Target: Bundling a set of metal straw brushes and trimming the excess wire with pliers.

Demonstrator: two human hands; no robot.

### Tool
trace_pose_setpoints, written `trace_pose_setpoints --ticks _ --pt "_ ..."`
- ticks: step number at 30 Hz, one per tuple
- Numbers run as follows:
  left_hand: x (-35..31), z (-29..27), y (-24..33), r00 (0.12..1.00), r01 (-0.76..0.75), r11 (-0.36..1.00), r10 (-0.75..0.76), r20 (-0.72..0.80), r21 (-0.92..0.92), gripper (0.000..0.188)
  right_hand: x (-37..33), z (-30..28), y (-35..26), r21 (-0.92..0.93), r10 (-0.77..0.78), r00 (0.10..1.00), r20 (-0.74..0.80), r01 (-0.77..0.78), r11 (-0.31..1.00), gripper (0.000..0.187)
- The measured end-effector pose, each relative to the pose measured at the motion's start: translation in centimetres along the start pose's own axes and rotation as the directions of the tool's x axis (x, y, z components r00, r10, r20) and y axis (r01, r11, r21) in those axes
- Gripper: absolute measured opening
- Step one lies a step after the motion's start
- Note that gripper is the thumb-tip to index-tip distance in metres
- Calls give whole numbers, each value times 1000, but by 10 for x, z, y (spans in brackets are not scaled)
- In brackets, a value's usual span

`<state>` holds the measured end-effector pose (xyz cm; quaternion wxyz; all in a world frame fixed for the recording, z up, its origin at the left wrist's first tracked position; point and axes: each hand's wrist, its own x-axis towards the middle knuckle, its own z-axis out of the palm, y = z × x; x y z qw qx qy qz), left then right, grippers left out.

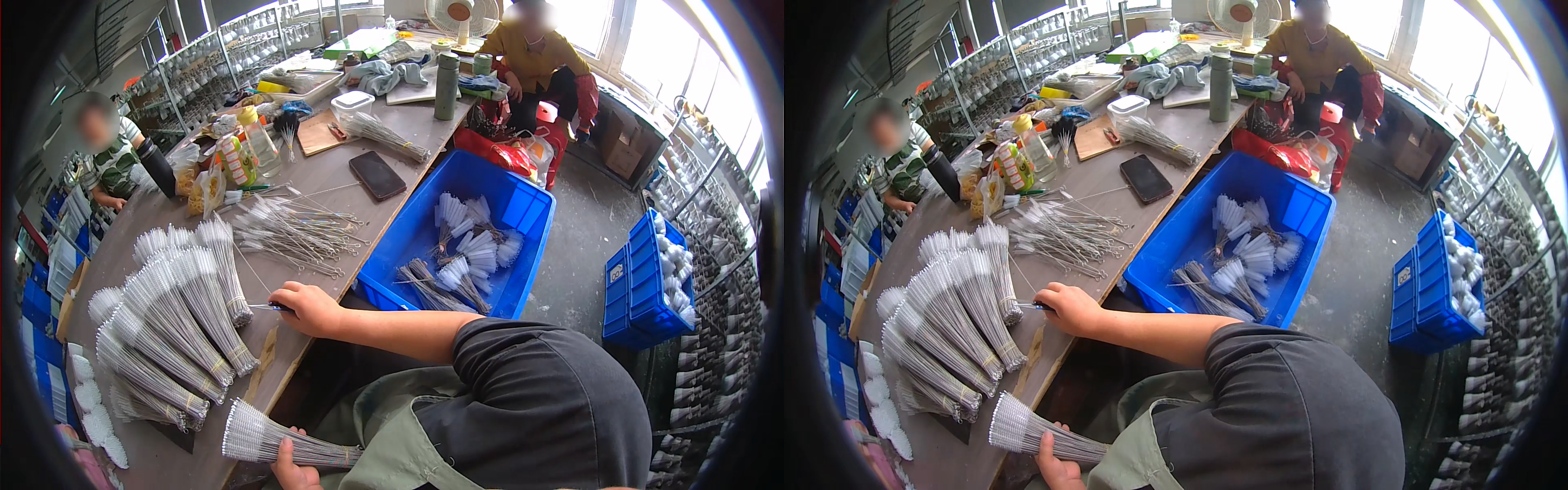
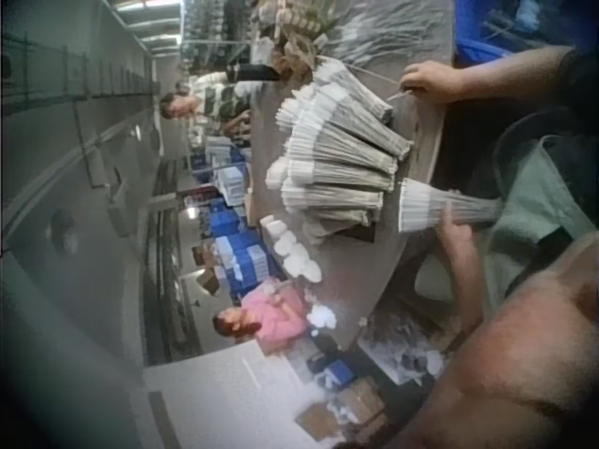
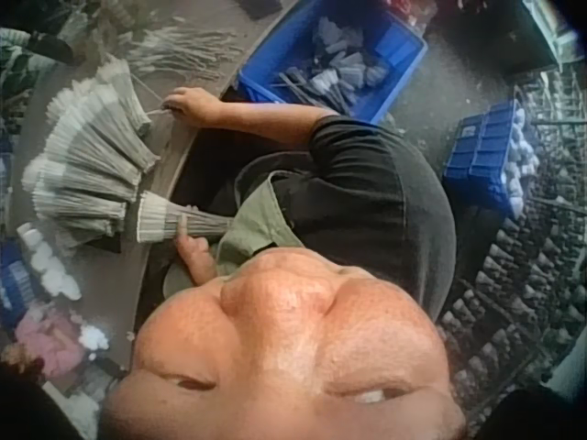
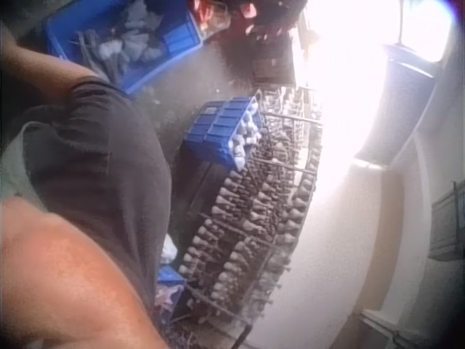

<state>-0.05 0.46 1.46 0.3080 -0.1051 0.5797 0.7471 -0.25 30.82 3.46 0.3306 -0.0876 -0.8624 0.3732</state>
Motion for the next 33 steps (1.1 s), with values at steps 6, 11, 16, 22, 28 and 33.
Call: trace_pose_setpoints --ticks 6,11,16,22,28,33 --pt "-3 4 2 1000 -20 1000 20 19 -4 45 0 1 2 4 -12 1000 -9 12 1000 25" --pt "-5 0 1 1000 4 1000 -4 2 -6 44 -3 2 1 4 -25 1000 -16 25 1000 25" --pt "-8 8 8 1000 -6 999 7 -24 40 41 1 1 1 -21 -13 1000 -19 13 1000 24" --pt "-8 6 8 999 -33 999 33 12 2 44 0 1 0 -23 -26 999 -29 25 999 25" --pt "-11 13 10 999 -12 1000 13 -35 9 42 -1 1 0 -22 -27 999 -24 26 999 23" --pt "-3 4 2 999 -33 999 33 7 -31 43 -1 2 3 -21 -35 999 -25 34 999 22"
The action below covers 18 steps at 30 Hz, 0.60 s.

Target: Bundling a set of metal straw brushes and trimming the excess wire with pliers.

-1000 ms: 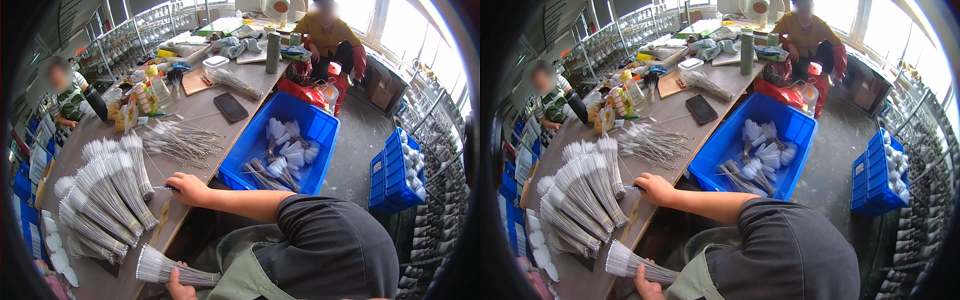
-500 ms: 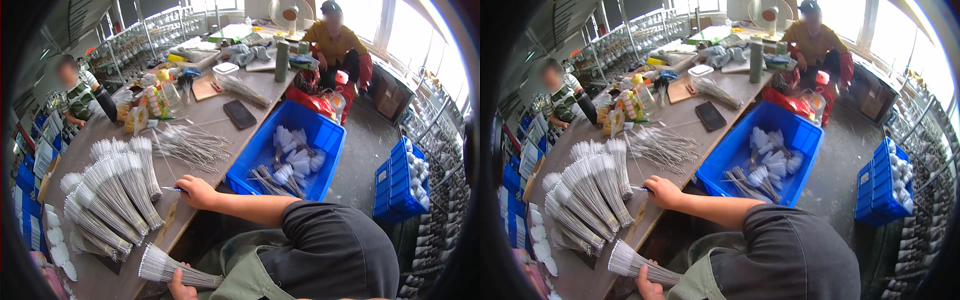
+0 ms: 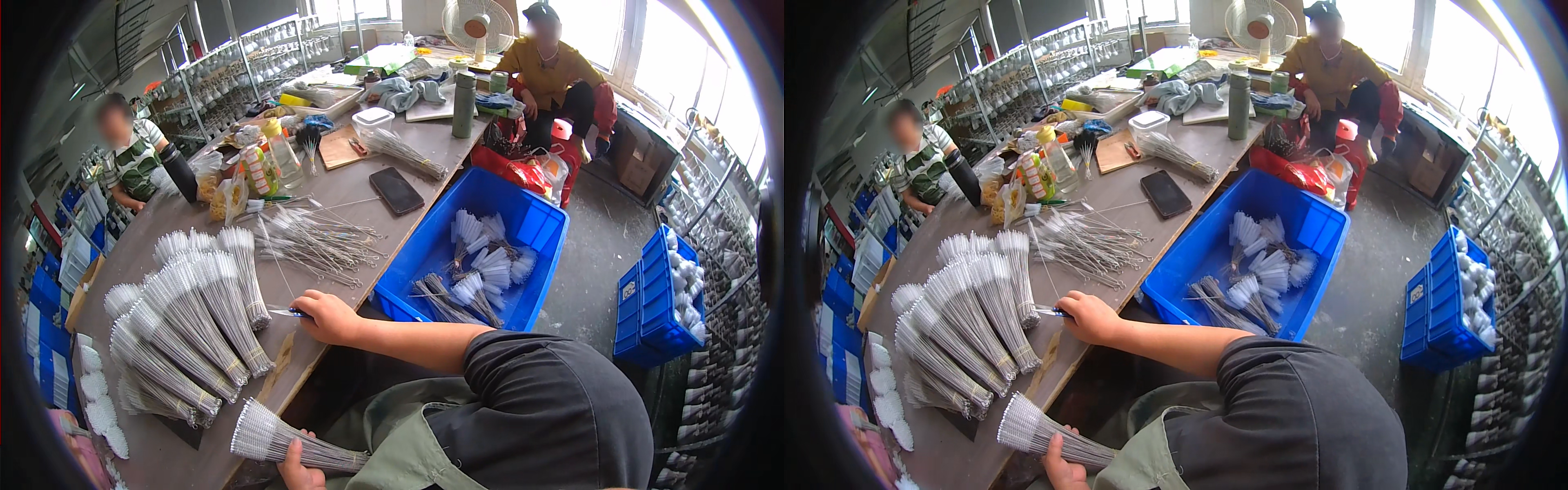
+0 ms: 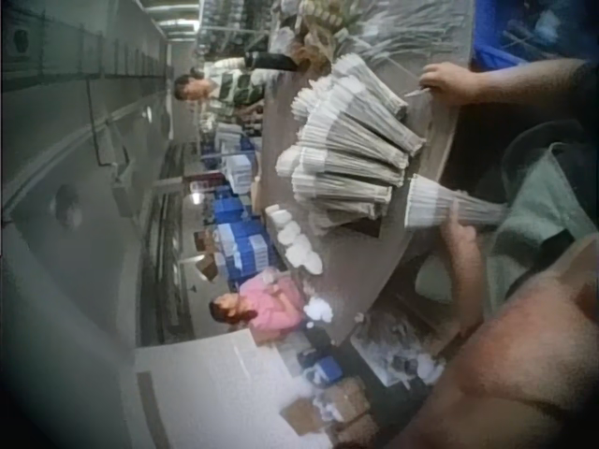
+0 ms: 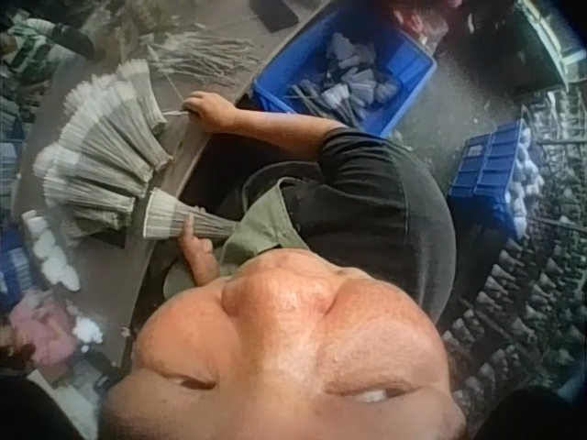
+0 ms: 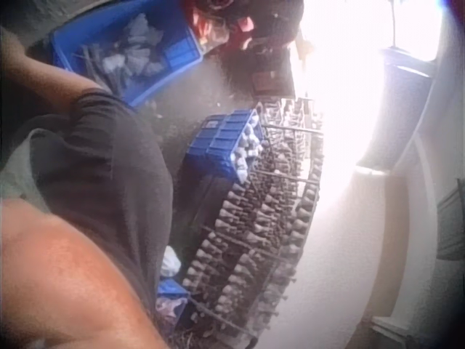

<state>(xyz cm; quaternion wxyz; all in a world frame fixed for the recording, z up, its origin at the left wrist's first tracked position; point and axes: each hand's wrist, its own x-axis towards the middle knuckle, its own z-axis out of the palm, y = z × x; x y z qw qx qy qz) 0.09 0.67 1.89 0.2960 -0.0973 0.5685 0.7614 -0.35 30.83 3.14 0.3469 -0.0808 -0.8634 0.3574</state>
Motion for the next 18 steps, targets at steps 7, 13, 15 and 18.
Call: trace_pose_setpoints --ticks 7,13,15,18 --pt "-1 0 1 1000 2 1000 -2 -8 8 44 -2 -3 -5 -1 -2 1000 13 2 1000 23" --pt "2 -5 -1 999 44 999 -44 4 -33 44 0 -3 -4 -5 3 1000 26 -3 1000 25" --pt "-3 -1 2 1000 -6 1000 6 19 4 43 -2 -1 -3 -8 -6 1000 30 6 1000 25" --pt "-1 -1 0 1000 15 1000 -15 0 -10 40 -1 -2 -4 -10 -4 1000 18 4 1000 25"
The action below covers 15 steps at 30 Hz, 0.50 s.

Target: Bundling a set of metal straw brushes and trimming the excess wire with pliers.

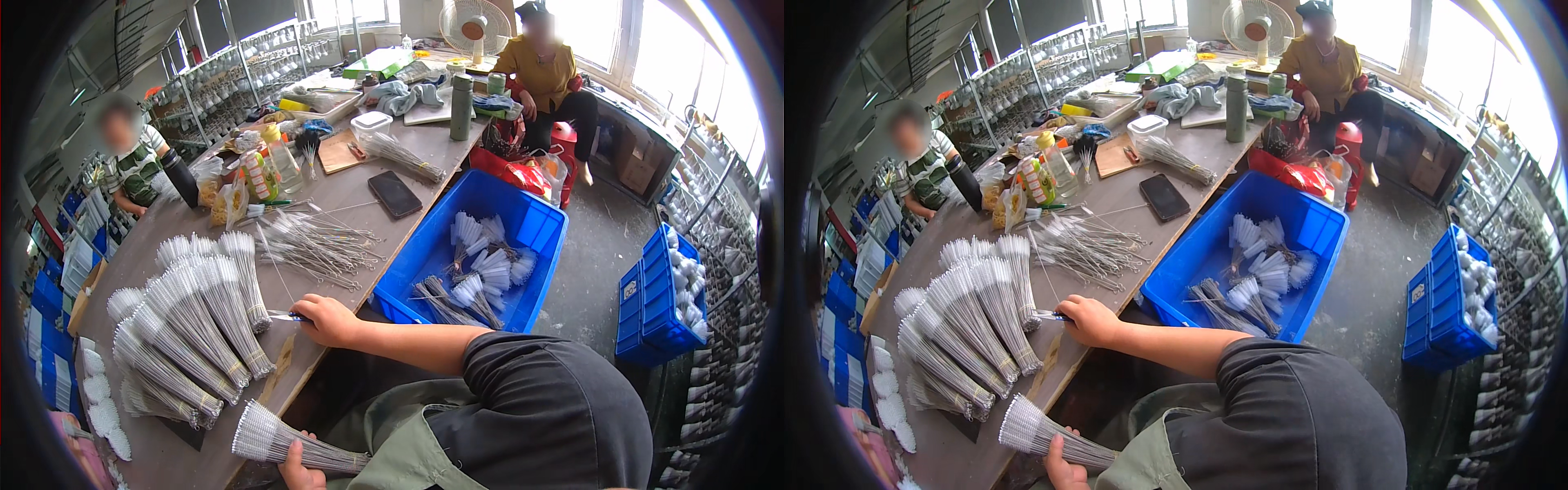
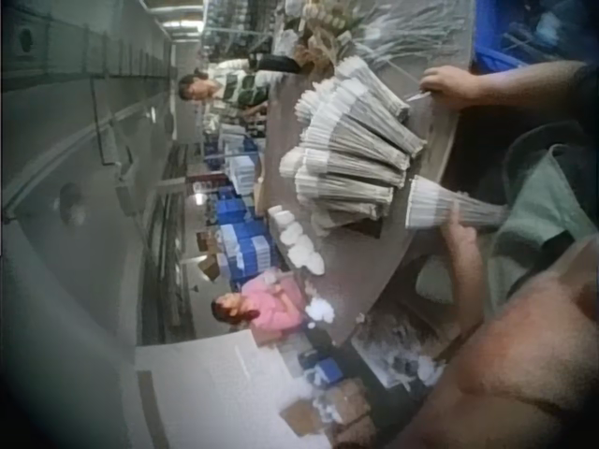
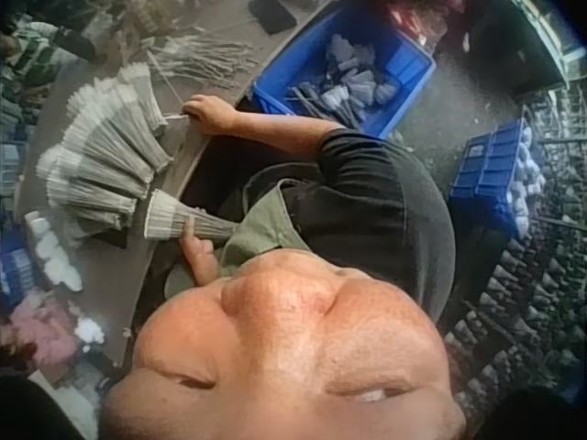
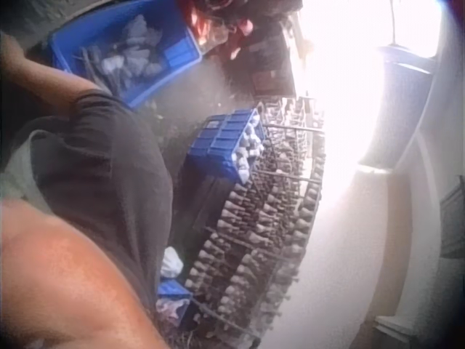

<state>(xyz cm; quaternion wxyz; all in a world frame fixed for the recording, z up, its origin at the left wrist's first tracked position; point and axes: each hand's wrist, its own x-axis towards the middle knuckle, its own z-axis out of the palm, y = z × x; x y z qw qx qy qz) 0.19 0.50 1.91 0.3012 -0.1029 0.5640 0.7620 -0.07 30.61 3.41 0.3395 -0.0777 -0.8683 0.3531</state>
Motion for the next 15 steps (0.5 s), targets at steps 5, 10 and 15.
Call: trace_pose_setpoints --ticks 5,10,15 --pt "-10 7 -3 985 -163 987 163 62 -17 54 2 2 4 5 -10 999 -36 10 1000 24" --pt "0 -1 -5 983 -160 986 164 82 -51 51 2 4 4 -12 -12 999 -52 12 1000 26" --pt "18 -15 -10 987 -137 987 143 71 -83 54 3 12 3 -44 -6 1000 -8 6 999 29"
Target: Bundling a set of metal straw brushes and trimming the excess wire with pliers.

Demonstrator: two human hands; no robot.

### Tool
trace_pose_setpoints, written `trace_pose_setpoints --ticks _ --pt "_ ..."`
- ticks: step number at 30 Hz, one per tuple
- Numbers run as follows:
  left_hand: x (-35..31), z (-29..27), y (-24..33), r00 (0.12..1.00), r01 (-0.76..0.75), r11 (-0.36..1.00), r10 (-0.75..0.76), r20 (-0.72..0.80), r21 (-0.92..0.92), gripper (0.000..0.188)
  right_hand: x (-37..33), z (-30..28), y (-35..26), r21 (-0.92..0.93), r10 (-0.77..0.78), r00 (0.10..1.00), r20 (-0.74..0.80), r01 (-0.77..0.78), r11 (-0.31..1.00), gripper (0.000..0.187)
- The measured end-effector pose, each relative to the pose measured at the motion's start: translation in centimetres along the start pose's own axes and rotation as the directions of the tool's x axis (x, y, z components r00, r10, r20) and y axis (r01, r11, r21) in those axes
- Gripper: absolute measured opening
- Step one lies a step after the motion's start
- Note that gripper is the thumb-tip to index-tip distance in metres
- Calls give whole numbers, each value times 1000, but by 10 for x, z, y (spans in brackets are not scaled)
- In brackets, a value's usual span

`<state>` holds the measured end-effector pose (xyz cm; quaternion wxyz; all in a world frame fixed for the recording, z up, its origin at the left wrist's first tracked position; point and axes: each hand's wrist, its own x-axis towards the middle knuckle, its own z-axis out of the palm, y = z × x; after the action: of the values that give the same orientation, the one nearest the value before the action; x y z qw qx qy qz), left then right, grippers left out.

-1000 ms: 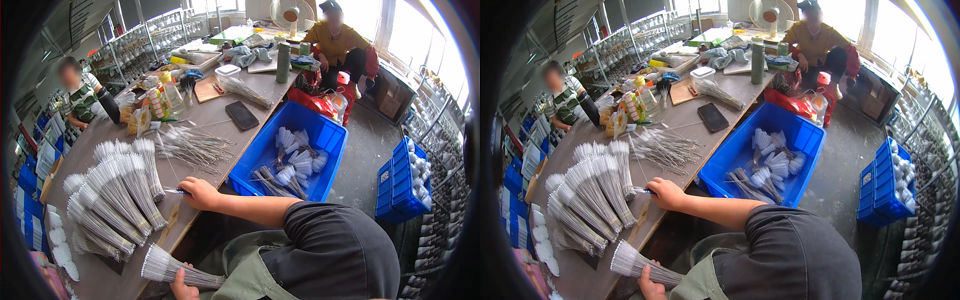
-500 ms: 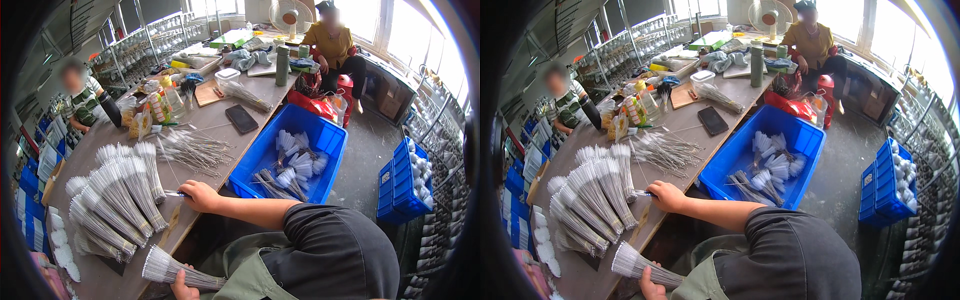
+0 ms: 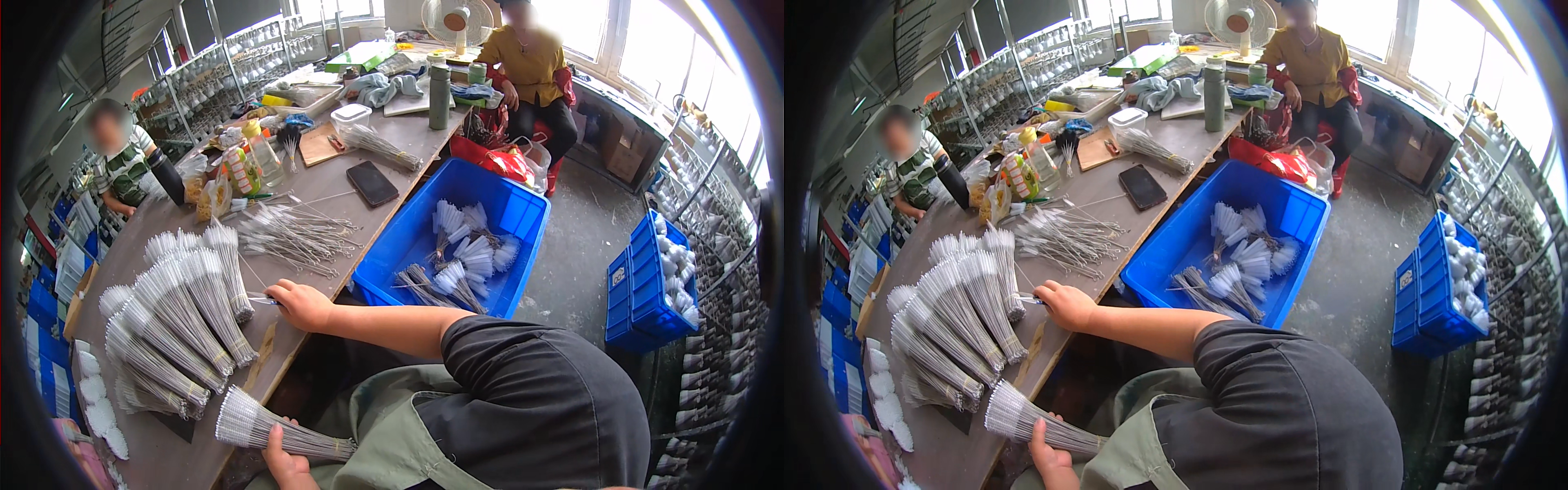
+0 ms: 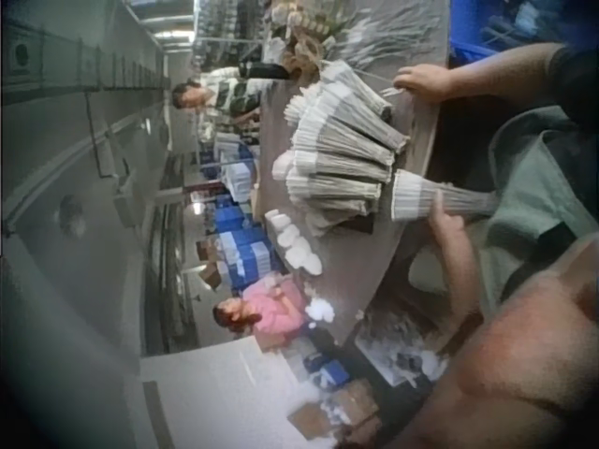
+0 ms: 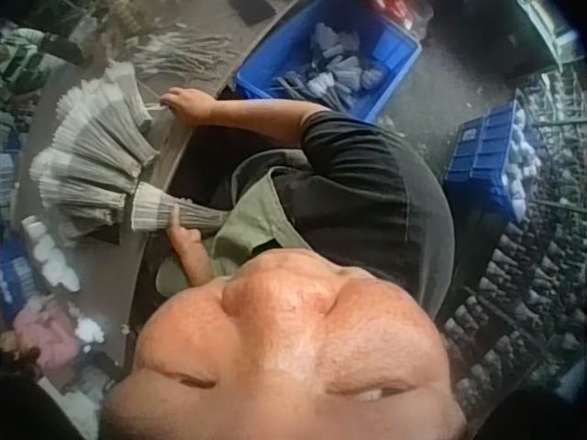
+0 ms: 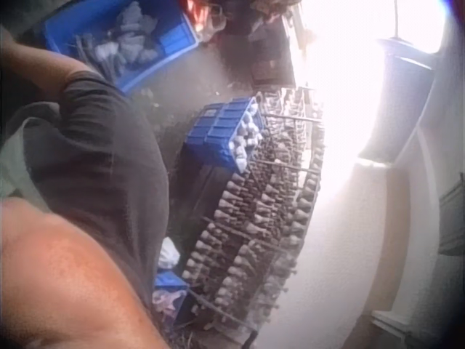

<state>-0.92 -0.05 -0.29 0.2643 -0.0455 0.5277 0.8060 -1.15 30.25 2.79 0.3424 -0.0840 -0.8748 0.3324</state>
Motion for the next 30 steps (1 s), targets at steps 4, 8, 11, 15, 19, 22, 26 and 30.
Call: trace_pose_setpoints --ticks 4,8,11,15,19,22,26,30 --pt "1 -5 -4 999 43 993 -45 -20 -106 56 4 3 9 -75 -5 999 44 8 997 30" --pt "-13 25 9 1000 10 999 -11 -23 -32 45 7 -12 7 -29 51 999 7 -51 998 47" --pt "-23 23 12 1000 16 999 -17 -15 -41 44 15 -22 15 -140 21 997 -68 -30 990 48" --pt "-22 2 12 994 14 999 -9 111 -46 48 40 -42 36 -394 68 998 -5 -64 917 38" --pt "-20 19 14 970 98 994 -84 228 -54 51 48 -78 58 -531 39 999 20 -23 847 38" --pt "-14 17 10 915 167 984 -131 381 -63 51 31 -62 28 -147 72 997 21 -68 987 25" --pt "-21 22 5 883 200 977 -151 444 -67 55 -16 -18 -20 586 234 785 573 -593 553 20" --pt "-27 26 3 909 165 986 -155 386 8 52 -32 -2 -59 640 142 717 682 -680 359 18"
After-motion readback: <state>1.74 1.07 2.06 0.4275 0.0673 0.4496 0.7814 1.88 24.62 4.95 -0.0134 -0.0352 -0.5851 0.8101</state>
